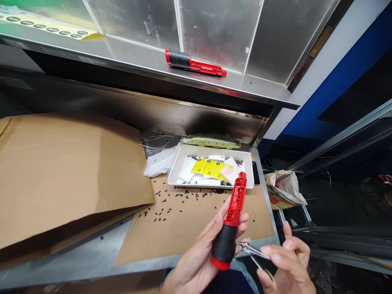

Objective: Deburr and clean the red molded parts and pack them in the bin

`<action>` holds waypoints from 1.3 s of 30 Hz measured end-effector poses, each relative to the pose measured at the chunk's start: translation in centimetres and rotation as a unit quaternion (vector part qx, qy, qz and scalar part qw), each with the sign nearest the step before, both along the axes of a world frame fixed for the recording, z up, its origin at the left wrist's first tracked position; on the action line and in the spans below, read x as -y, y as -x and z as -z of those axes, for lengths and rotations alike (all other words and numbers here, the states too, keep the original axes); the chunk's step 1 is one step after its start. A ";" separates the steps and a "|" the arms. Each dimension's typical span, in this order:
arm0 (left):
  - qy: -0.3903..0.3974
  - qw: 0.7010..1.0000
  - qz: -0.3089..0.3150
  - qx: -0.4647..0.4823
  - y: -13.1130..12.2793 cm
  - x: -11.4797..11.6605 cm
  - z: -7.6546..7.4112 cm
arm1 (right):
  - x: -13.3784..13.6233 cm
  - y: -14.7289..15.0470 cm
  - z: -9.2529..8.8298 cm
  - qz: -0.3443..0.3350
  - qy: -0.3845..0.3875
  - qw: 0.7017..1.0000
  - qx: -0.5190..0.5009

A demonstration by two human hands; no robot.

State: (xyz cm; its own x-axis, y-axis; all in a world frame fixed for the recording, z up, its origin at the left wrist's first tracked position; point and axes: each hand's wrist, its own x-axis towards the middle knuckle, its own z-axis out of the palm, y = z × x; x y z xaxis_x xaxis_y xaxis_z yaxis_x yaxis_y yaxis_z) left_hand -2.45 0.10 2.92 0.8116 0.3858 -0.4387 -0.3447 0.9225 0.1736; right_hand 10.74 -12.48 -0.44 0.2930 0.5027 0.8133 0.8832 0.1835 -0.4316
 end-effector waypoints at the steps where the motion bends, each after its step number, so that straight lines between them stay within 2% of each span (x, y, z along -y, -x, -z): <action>1: 0.008 1.000 -0.002 -0.003 0.0 0.0 0.0 | 0.0 -0.1 -0.1 -0.008 0.015 1.000 0.022; 6: 0.035 0.998 -0.018 -0.043 -0.1 -0.3 -0.4 | -0.5 0.3 -0.2 -0.034 0.028 0.999 0.016; 11: 0.033 0.997 -0.008 -0.065 -0.5 -0.3 -0.9 | -0.7 0.6 -0.5 -0.051 0.028 0.998 0.019; 15: 0.033 0.997 -0.009 -0.066 -0.5 -0.4 -0.7 | -0.5 0.7 -0.5 -0.031 0.038 0.999 0.013; 18: 0.036 0.998 -0.003 -0.048 -0.5 -0.4 -0.2 | -0.5 0.8 0.1 -0.032 0.052 0.998 0.010; 20: 0.038 0.999 0.000 -0.027 -0.5 -0.4 0.0 | -0.4 0.6 0.7 -0.026 0.023 0.999 -0.015; 22: 0.044 0.999 -0.001 -0.019 -0.6 -0.5 0.1 | -0.3 0.1 1.2 -0.012 -0.047 0.997 -0.052; 24: 0.052 0.998 -0.010 -0.030 -0.7 -0.8 0.1 | -0.1 -0.7 1.6 0.018 -0.098 0.990 -0.103; 25: 0.057 0.998 -0.013 -0.036 -0.7 -1.0 0.1 | -0.2 -1.2 1.9 0.040 -0.100 0.985 -0.132; 26: 0.063 0.997 -0.014 -0.040 -0.7 -1.3 0.1 | -0.3 -1.7 2.3 0.068 -0.082 0.980 -0.166; 28: 0.074 0.996 -0.015 -0.048 -0.5 -2.0 0.4 | -1.1 -3.0 3.8 0.121 0.014 0.964 -0.237; 31: 0.052 0.994 -0.043 -0.088 0.3 -2.8 2.0 | -3.6 -4.3 8.0 0.128 0.271 0.918 -0.260; 33: -0.006 0.985 -0.084 -0.148 1.1 -3.3 3.7 | -5.5 -4.5 11.2 0.108 0.391 0.886 -0.226; 35: -0.077 0.966 -0.121 -0.214 2.2 -3.9 5.5 | -7.1 -4.2 13.3 0.094 0.437 0.874 -0.192; 36: -0.099 0.956 -0.135 -0.241 2.7 -4.3 6.4 | -7.8 -4.0 13.8 0.091 0.445 0.872 -0.180; 39: -0.134 0.933 -0.146 -0.300 4.5 -5.6 8.9 | -9.7 -4.1 13.2 0.090 0.462 0.870 -0.146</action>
